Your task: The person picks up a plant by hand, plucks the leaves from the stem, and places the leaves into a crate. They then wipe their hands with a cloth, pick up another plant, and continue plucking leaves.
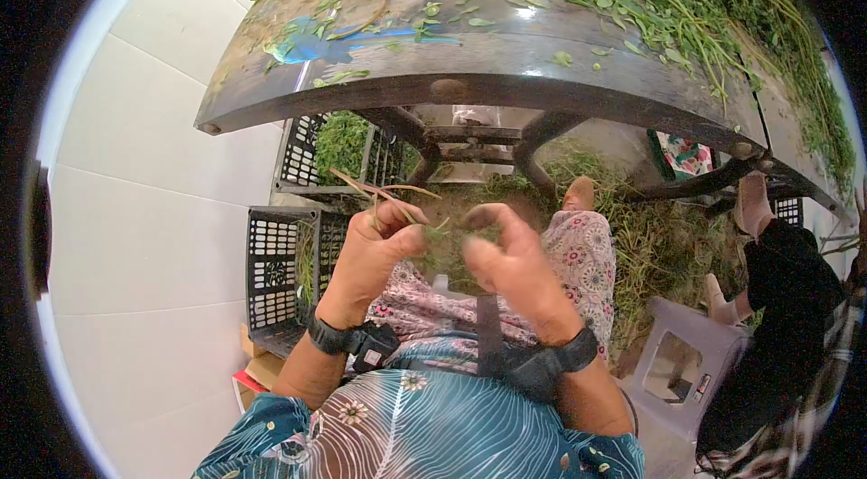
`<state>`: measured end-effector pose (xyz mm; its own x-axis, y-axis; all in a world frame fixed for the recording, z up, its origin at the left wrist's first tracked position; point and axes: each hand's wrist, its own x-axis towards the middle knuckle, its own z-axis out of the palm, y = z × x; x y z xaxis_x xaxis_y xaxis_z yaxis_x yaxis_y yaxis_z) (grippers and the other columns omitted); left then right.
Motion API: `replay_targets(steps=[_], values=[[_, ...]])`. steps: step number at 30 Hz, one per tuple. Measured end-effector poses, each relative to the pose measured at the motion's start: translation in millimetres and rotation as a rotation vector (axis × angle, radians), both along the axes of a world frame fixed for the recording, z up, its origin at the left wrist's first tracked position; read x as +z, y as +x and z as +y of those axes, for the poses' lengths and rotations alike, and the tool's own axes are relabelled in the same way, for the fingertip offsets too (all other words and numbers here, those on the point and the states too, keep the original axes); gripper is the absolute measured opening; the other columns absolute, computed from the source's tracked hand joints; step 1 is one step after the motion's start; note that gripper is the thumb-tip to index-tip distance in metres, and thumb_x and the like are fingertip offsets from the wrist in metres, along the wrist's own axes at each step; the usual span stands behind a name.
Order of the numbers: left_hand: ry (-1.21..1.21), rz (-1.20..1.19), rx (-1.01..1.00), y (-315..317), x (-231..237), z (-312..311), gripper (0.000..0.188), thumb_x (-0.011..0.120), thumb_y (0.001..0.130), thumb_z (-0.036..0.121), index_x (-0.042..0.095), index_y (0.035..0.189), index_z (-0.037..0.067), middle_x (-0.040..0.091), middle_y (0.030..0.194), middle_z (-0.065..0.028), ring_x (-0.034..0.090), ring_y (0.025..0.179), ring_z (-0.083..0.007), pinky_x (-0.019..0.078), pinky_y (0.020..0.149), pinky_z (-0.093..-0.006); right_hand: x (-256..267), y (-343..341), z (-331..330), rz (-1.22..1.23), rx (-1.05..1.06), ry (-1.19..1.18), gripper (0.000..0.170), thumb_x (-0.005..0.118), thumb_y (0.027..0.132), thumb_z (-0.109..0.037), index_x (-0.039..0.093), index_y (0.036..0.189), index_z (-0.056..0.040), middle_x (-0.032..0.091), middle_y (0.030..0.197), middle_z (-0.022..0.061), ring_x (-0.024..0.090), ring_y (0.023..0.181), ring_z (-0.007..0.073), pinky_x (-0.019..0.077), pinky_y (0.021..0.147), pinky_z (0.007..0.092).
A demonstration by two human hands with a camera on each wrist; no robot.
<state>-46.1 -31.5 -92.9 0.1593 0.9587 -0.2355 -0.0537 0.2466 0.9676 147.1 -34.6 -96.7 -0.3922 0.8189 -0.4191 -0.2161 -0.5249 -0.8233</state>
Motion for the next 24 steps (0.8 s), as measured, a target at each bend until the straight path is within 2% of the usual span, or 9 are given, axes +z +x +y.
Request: replay_targets(steps=[3,6,9,12,15,18,21,24], values=[[0.028,0.052,-0.066,-0.9,2.5,0.5,0.013,0.061,0.079,0.011,0.059,0.087,0.001,0.058,0.074,-0.001,0.053,0.066,-0.0068,0.0444,0.061,-0.0214,-6.8,-17.9,2.6,-0.455,-0.122,0.928,0.02,0.054,0.079,-0.01,0.051,0.097,-0.001,0.058,0.08,0.0064,0.055,0.066,0.0124,0.0428,0.053,0.0261],[-0.016,0.071,-0.064,3.7,3.3,-1.5,0.013,0.06,0.08,0.011,0.059,0.087,-0.001,0.06,0.073,-0.0026,0.057,0.065,-0.0088,0.0459,0.06,-0.0223,-9.1,-18.0,4.5,-0.47,-0.089,0.945,0.017,0.054,0.08,-0.011,0.054,0.093,-0.001,0.057,0.078,0.0058,0.052,0.063,0.0102,0.0421,0.054,0.0245],[-0.015,0.012,-0.045,3.1,5.0,-1.7,0.014,0.059,0.08,0.011,0.059,0.086,-0.001,0.06,0.072,-0.0033,0.058,0.064,-0.0099,0.0465,0.059,-0.0227,-4.3,-14.1,-0.6,-0.285,-0.14,0.314,0.02,0.055,0.079,-0.011,0.054,0.096,-0.0013,0.058,0.08,0.0059,0.053,0.066,0.0106,0.0432,0.059,0.0232],[-0.024,-0.017,-0.018,-1.8,4.6,-0.3,0.013,0.059,0.08,0.01,0.058,0.086,-0.001,0.06,0.071,-0.0037,0.058,0.064,-0.0101,0.0465,0.059,-0.0228,-3.5,-0.8,3.0,0.193,-0.3,0.036,0.022,0.056,0.078,-0.011,0.053,0.098,-0.0009,0.058,0.078,0.0062,0.053,0.067,0.011,0.0434,0.061,0.0221],[-0.019,-0.011,0.003,-1.3,5.9,0.9,0.013,0.059,0.08,0.01,0.058,0.085,-0.001,0.06,0.071,-0.0038,0.057,0.064,-0.0101,0.0465,0.059,-0.0229,3.3,1.0,2.7,-0.302,-0.09,0.346,0.022,0.057,0.078,-0.012,0.055,0.096,-0.0001,0.059,0.078,0.0077,0.055,0.068,0.0132,0.0448,0.063,0.0247],[0.003,0.1,-0.031,1.2,9.2,1.1,0.013,0.06,0.08,0.011,0.058,0.085,-0.001,0.06,0.071,-0.0036,0.057,0.063,-0.0097,0.0461,0.059,-0.0227,-0.8,-9.3,-1.6,-0.478,0.015,0.649,0.022,0.058,0.077,-0.013,0.057,0.093,0.0007,0.061,0.079,0.0096,0.058,0.072,0.0157,0.0456,0.066,0.0276],[0.045,0.108,-0.022,6.1,7.2,-0.6,0.013,0.06,0.08,0.012,0.059,0.086,0.0,0.06,0.07,-0.0032,0.056,0.063,-0.009,0.0453,0.059,-0.0222,3.9,-14.5,-0.5,-0.513,-0.009,0.61,0.022,0.058,0.076,-0.013,0.058,0.092,0.0014,0.062,0.083,0.0119,0.06,0.077,0.0179,0.0459,0.07,0.0302],[-0.007,0.037,-0.023,4.5,12.6,-0.8,0.013,0.058,0.081,0.011,0.061,0.084,-0.002,0.061,0.071,-0.0031,0.057,0.066,-0.0084,0.0458,0.063,-0.0215,-1.1,-13.6,1.2,-0.364,-0.022,0.596,0.018,0.058,0.076,-0.012,0.057,0.091,-0.001,0.061,0.077,0.0092,0.056,0.068,0.0149,0.0442,0.06,0.027]])
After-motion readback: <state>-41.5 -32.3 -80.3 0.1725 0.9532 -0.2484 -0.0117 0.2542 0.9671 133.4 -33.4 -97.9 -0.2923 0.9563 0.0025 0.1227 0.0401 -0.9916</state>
